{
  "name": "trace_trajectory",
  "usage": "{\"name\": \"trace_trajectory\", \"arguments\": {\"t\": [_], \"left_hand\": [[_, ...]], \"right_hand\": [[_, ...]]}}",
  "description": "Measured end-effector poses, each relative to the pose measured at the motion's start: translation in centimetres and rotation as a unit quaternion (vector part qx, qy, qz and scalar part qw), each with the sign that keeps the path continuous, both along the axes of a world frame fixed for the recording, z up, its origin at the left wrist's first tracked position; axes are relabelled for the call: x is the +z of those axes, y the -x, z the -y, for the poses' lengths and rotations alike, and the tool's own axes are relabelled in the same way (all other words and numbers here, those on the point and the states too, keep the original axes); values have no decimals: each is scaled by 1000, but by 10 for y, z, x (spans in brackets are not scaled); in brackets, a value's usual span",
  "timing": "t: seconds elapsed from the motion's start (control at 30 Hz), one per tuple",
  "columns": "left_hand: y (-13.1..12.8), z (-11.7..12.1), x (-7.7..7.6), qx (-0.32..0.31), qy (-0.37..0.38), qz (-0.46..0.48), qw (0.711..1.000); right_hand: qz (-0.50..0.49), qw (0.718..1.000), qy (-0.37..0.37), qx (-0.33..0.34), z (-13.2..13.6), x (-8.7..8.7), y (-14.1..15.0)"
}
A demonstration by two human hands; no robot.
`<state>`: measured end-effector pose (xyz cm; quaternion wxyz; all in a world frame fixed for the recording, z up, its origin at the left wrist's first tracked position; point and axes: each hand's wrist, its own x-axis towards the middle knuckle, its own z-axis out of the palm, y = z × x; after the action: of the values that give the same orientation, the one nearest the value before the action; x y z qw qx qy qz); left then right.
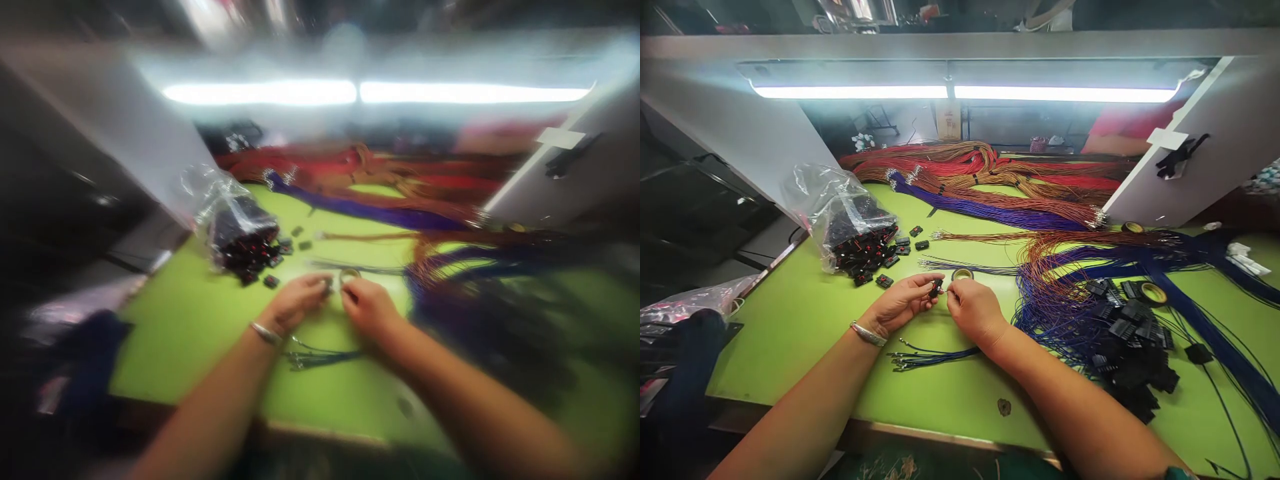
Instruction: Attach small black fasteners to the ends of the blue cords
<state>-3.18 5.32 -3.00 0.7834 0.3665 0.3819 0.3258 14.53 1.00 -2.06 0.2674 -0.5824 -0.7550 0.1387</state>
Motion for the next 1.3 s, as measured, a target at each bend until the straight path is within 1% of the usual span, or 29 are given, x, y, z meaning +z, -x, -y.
{"name": "trace_trajectory", "arguments": {"t": [0.2, 0.6, 0.73, 0.9, 1.0, 1.13, 1.2, 1.3], "left_hand": [[1, -1, -2, 0, 2, -1, 1000], [1, -2, -1, 0, 2, -10, 1000], [1, -1, -2, -11, -21, -41, 999], [-3, 0, -4, -15, -32, -92, 995], [-7, 2, -2, -19, -30, -79, 996], [-11, 6, 3, -21, -20, -34, 999], [-13, 7, 4, -25, -19, -16, 999], [-13, 7, 1, -25, -28, -9, 999]], "right_hand": [[40, 999, -22, 2, 2, -3, -1], [74, 997, -23, 8, 3, -2, -1], [109, 994, -28, 12, 3, -4, 0], [135, 988, -78, 18, 3, -12, 1], [143, 982, -120, 4, 2, -18, 1], [141, 977, -157, 1, 3, -21, 2], [142, 977, -159, 2, 3, -21, 4], [144, 979, -144, 6, 4, -22, 7]]}}
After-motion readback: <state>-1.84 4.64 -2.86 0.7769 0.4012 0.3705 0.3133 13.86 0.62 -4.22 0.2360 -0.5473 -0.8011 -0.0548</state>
